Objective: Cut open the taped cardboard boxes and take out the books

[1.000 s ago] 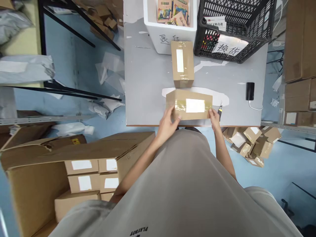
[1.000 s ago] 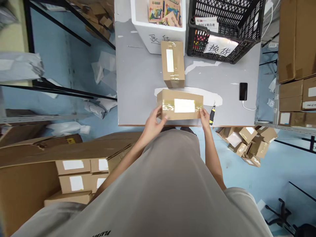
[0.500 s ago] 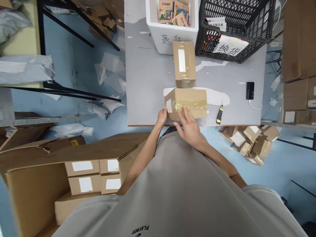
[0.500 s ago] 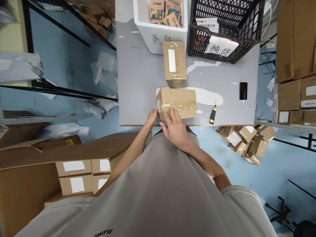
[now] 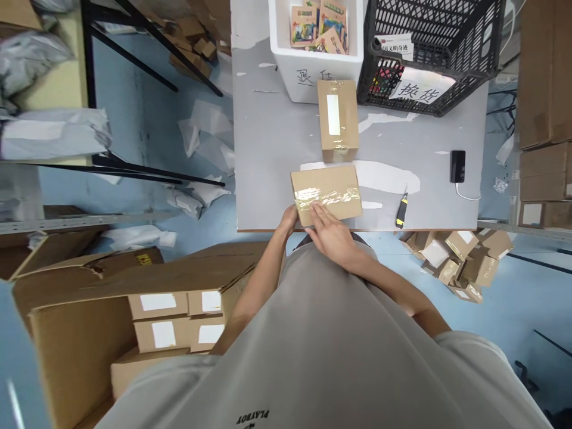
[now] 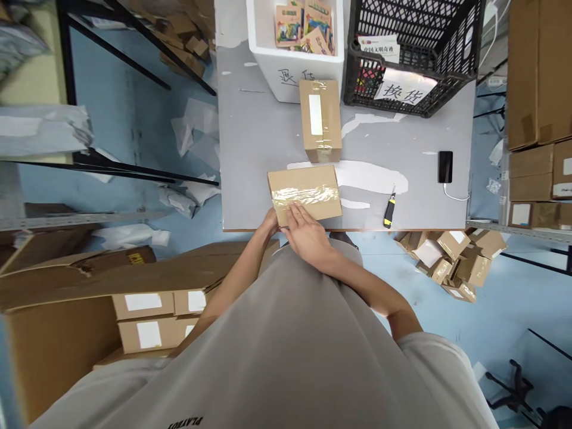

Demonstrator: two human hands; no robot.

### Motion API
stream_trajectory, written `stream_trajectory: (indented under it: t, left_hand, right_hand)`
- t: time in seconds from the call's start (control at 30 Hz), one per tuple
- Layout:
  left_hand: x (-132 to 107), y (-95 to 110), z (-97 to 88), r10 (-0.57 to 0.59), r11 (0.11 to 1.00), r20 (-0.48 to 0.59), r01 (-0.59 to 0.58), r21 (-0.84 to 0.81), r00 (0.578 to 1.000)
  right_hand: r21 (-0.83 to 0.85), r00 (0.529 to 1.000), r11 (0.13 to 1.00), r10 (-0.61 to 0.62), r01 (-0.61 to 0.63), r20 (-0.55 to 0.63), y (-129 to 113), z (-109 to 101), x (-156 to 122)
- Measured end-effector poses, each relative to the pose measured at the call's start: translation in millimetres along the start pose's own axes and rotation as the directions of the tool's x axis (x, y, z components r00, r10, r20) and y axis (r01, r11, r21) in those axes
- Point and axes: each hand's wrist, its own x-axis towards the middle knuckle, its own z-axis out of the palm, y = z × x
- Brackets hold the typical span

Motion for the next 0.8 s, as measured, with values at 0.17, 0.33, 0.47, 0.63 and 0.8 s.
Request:
stream_trajectory:
  t: [0.17, 0.33, 0.47, 0.63, 0.8]
  left_hand:
    - [3.5, 11.3, 16.8, -0.034, 0.995, 0.054, 0.039, -0.092, 0.998]
    - [-12.4, 29.9, 38.8, 0.085, 0.99, 0.179, -0.064, -0.123, 0.98]
    - [-22.2, 42.3, 32.7, 0.244, 0.97, 0.127, -0.241, -0.045, 0.961]
    - [-18.8, 44.3, -4.2, 0.259, 0.952, 0.077, -0.268, 0.148, 0.963]
    - [1.1, 63.7, -15.2, 0.246, 0.922, 0.002, -0.234, 0.31, 0.969]
  right_hand:
    - [0.031, 0.962, 0.986, 0.169, -0.166, -0.214, 28.0, -40.0, -26.2]
    - [0.108, 0.781, 0.908, 0.404, -0.404, -0.475, 79.8, -79.0, -34.9]
    - [0.26, 0.714, 0.854, 0.52, -0.451, -0.469, 126.6, -87.9, -33.9]
    - [0.546, 0.747, 0.743, 0.6, -0.388, -0.286, 164.8, -55.5, -25.1]
    - [0.502, 0.702, 0.715, 0.662, -0.487, -0.261, 182.6, -52.7, 2.0]
